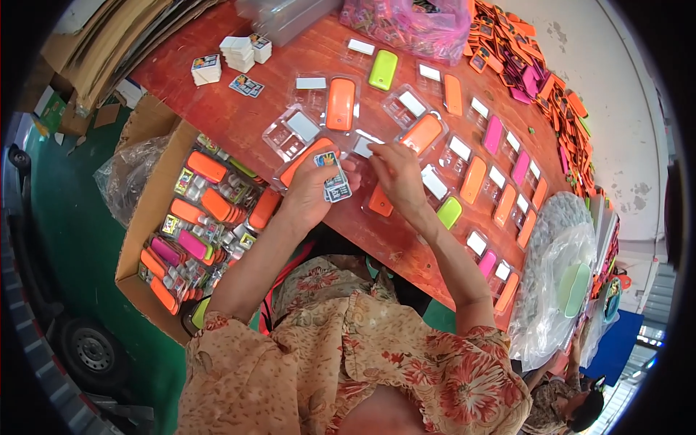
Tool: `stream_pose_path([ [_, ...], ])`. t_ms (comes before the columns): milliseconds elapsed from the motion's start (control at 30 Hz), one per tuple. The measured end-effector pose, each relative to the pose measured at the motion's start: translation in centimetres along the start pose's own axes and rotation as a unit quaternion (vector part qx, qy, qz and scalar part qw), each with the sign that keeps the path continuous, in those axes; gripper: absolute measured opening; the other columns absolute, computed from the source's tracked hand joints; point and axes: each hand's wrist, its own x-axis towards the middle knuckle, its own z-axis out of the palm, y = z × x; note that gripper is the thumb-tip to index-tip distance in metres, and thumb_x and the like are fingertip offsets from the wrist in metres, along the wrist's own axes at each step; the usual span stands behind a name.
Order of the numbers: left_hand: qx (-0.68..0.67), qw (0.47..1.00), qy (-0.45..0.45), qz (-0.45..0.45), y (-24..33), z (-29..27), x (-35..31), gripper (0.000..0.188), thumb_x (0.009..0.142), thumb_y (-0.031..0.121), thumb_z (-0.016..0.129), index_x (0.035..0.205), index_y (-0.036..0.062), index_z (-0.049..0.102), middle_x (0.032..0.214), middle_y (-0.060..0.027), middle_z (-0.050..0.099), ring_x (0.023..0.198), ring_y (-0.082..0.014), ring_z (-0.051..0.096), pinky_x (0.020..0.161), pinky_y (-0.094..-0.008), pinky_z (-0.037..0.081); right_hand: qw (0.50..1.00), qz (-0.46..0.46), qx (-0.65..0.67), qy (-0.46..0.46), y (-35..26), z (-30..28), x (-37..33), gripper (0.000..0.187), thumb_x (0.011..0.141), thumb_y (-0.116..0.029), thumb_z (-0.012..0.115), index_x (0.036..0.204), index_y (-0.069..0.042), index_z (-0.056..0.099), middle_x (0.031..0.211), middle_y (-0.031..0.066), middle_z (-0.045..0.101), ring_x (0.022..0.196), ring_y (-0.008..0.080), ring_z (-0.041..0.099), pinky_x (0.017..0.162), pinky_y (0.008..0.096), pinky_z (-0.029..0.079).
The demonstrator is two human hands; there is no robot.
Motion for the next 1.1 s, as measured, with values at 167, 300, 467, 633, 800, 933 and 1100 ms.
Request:
stream_pose_path([
  [167,-0.085,0.994,-0.007,0.061,0.0,0.0,1.4,0.021,0.074,0.0,0.04,0.093,0.004,0.045,0.077,-0.0041,0.051,0.069,-0.0147,0.054,0.063,-0.0269,0.047,0.927,0.112,0.355,-0.033,-5.4,-0.1,0.8,0.016,0.083,-0.002,0.046,0.098,0.002,0.05,0.076,0.0023,0.053,0.071,0.0064,0.051,0.065,0.02,0.042],
  [300,-0.113,0.989,0.005,0.097,-0.5,-0.6,2.2,0.025,0.074,0.001,0.04,0.098,0.0035,0.044,0.085,-0.0087,0.055,0.078,-0.0175,0.055,0.066,-0.0271,0.046,0.932,0.106,0.344,-0.04,-5.1,2.5,0.4,0.022,0.08,0.002,0.047,0.102,0.0,0.046,0.083,0.0029,0.053,0.074,0.0073,0.05,0.067,0.0196,0.042],
  [467,0.095,0.977,0.064,0.177,1.6,-0.6,-0.1,0.027,0.076,0.006,0.043,0.102,0.0017,0.042,0.086,-0.0078,0.053,0.08,-0.0154,0.053,0.07,-0.0254,0.043,0.816,0.189,0.545,-0.028,-5.9,3.9,1.3,0.025,0.078,0.003,0.049,0.102,-0.002,0.047,0.079,0.0018,0.052,0.071,0.0078,0.05,0.065,0.02,0.044],
  [633,0.157,0.979,0.003,0.132,5.4,-3.7,0.5,0.022,0.075,0.001,0.049,0.096,0.0002,0.048,0.083,-0.0048,0.052,0.074,-0.014,0.053,0.065,-0.0262,0.044,0.857,0.173,0.473,-0.108,-5.7,5.8,3.1,0.028,0.078,-0.002,0.052,0.105,-0.002,0.046,0.077,0.0025,0.053,0.071,0.0085,0.05,0.064,0.0224,0.043],
  [800,0.191,0.929,0.142,0.282,9.3,-6.2,2.8,0.035,0.071,-0.005,0.053,0.105,0.0018,0.045,0.09,-0.0073,0.052,0.079,-0.0144,0.053,0.067,-0.0243,0.045,0.945,0.074,0.307,-0.084,-8.2,4.5,4.7,0.026,0.077,-0.009,0.053,0.101,0.0,0.049,0.083,0.0093,0.055,0.074,0.0162,0.054,0.065,0.0274,0.043],
  [933,0.386,0.794,0.318,0.347,12.5,-10.4,6.2,0.044,0.071,0.001,0.057,0.112,0.0004,0.041,0.098,-0.0104,0.052,0.082,-0.0151,0.053,0.07,-0.0266,0.043,0.952,0.085,0.279,-0.095,-6.0,2.6,1.6,0.02,0.076,-0.008,0.052,0.094,0.0,0.052,0.083,0.0118,0.055,0.075,0.0206,0.054,0.065,0.0298,0.043],
  [1100,0.595,0.57,0.411,0.39,12.8,-10.3,7.9,0.046,0.072,0.013,0.056,0.114,0.0026,0.04,0.107,-0.0185,0.05,0.093,-0.0281,0.05,0.079,-0.0378,0.038,0.997,0.001,0.071,-0.032,-2.3,-0.3,-1.5,0.018,0.073,-0.008,0.055,0.09,-0.002,0.053,0.086,0.0132,0.053,0.079,0.0278,0.052,0.067,0.0336,0.042],
])
